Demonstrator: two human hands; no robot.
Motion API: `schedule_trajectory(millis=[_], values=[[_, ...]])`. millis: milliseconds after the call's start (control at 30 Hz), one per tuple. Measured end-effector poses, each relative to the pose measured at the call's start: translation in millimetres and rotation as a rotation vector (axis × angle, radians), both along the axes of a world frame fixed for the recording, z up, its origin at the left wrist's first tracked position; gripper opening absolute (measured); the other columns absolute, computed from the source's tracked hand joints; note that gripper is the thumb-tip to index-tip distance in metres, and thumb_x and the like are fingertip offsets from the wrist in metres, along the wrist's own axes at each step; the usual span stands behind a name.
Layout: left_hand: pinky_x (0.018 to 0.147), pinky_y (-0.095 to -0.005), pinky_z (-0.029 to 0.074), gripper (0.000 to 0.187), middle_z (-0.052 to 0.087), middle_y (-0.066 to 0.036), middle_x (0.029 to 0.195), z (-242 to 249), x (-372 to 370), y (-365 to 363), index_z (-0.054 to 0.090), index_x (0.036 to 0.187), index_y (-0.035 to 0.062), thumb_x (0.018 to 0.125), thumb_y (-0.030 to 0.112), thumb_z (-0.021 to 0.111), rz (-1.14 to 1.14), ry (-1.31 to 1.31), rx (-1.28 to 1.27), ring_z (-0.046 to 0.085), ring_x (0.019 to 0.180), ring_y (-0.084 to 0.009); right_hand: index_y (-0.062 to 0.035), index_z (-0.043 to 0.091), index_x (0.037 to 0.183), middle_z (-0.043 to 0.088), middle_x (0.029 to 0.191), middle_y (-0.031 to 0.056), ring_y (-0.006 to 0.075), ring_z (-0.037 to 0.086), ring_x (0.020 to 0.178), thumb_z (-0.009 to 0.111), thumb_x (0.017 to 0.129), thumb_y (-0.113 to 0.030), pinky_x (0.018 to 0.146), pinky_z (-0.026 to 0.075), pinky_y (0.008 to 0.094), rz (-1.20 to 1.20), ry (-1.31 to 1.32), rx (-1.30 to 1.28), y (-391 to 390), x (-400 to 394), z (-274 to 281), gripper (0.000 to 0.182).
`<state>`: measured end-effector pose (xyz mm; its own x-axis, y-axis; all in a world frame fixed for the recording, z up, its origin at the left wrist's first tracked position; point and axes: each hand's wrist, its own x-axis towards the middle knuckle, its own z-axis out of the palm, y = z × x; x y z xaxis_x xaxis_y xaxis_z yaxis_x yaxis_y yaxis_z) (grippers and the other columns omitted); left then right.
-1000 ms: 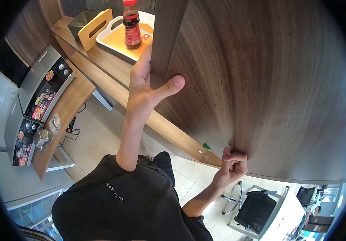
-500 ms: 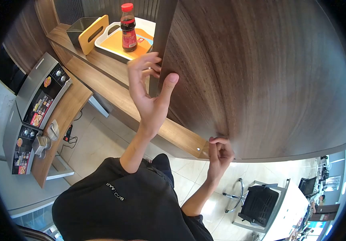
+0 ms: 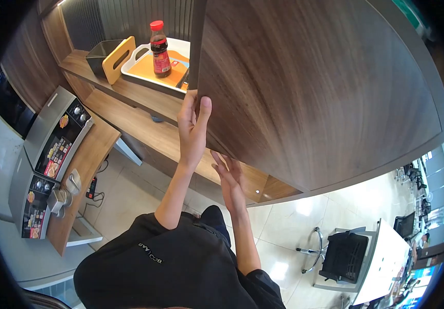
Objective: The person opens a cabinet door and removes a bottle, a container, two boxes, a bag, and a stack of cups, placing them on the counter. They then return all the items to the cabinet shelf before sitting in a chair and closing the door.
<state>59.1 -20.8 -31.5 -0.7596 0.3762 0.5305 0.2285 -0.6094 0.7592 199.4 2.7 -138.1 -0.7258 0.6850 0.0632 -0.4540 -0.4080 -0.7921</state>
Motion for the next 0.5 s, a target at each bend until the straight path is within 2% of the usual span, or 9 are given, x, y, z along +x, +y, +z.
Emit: schedule_trajectory(millis=[33, 67, 133, 167, 233, 367, 433, 500], values=[[0.07, -0.0208, 0.042, 0.033, 0.058, 0.0, 0.084, -1, 4, -1, 0.057, 0.109, -0.0005, 0.102, 0.032, 0.056, 0.008, -0.014, -0.022, 0.05, 0.077, -0.0048, -0.0095, 0.05, 0.125, 0.051, 0.133, 0.0108, 0.0292, 0.044, 0.134, 0.056, 0.099, -0.014, 0.113, 0.032, 0.0439, 0.013, 0.051, 0.027, 0, -4, -4, 0.027], [0.071, -0.0213, 0.041, 0.033, 0.057, 0.0, 0.085, -2, 8, -2, 0.056, 0.11, -0.0004, 0.102, 0.032, 0.055, 0.017, -0.028, -0.044, 0.049, 0.078, -0.0052, -0.01, 0.051, 0.123, 0.052, 0.131, 0.0103, 0.0279, 0.045, 0.132, 0.055, 0.1, -0.018, 0.113, 0.031, 0.0442, 0.02, 0.15, -0.033, -1, -7, -10, 0.025], [0.083, -0.0232, 0.039, 0.034, 0.057, -0.002, 0.098, -4, 11, -4, 0.053, 0.116, 0.0, 0.104, 0.032, 0.051, -0.005, -0.004, -0.046, 0.048, 0.092, -0.007, -0.011, 0.053, 0.119, 0.055, 0.125, 0.0092, 0.0252, 0.047, 0.128, 0.053, 0.102, -0.028, 0.113, 0.031, 0.0446, 0.039, 0.349, -0.153, -6, -14, -15, 0.024], [0.089, -0.0242, 0.038, 0.035, 0.056, -0.003, 0.104, -4, 11, -6, 0.051, 0.119, 0.0003, 0.105, 0.032, 0.049, -0.016, 0.008, -0.048, 0.048, 0.098, -0.008, -0.0116, 0.053, 0.117, 0.055, 0.123, 0.0085, 0.024, 0.048, 0.126, 0.052, 0.102, -0.031, 0.112, 0.031, 0.0447, -0.019, 0.322, -0.17, -11, -18, -17, 0.025], [0.091, -0.0249, 0.038, 0.035, 0.057, -0.004, 0.107, -5, 12, -9, 0.05, 0.12, 0.0001, 0.105, 0.032, 0.048, -0.033, 0.02, -0.05, 0.048, 0.102, -0.0089, -0.0129, 0.055, 0.114, 0.057, 0.118, 0.007, 0.0215, 0.05, 0.121, 0.049, 0.103, -0.038, 0.112, 0.032, 0.0448, -0.134, 0.269, -0.206, -21, -26, -16, 0.028], [0.093, -0.0251, 0.037, 0.035, 0.057, -0.005, 0.109, -8, 13, -18, 0.048, 0.121, 0.0, 0.106, 0.031, 0.047, -0.051, 0.051, -0.073, 0.048, 0.103, -0.0095, -0.0123, 0.056, 0.113, 0.058, 0.119, 0.0048, 0.0179, 0.054, 0.115, 0.051, 0.104, -0.029, 0.102, 0.037, 0.0387, -0.16, 0.076, -0.08, -12, -18, -34, 0.02], [0.083, -0.0253, 0.04, 0.034, 0.058, -0.004, 0.098, -11, 13, -19, 0.049, 0.12, 0.0001, 0.106, 0.031, 0.047, 0.013, 0.105, -0.073, 0.049, 0.091, -0.0096, -0.0107, 0.056, 0.116, 0.058, 0.124, 0.0045, 0.0168, 0.056, 0.112, 0.051, 0.104, -0.025, 0.094, 0.04, 0.0345, -0.167, -0.071, -0.017, -10, -7, -32, 0.019], [0.077, -0.0258, 0.042, 0.034, 0.059, -0.005, 0.092, -11, 13, -18, 0.049, 0.12, 0.0, 0.105, 0.03, 0.047, 0.054, 0.127, -0.076, 0.05, 0.085, -0.0101, -0.0106, 0.056, 0.115, 0.059, 0.123, 0.0043, 0.0151, 0.057, 0.104, 0.053, 0.102, -0.019, 0.09, 0.04, 0.0328, -0.149, -0.014, 0.0, -14, 6, -33, 0.015]])
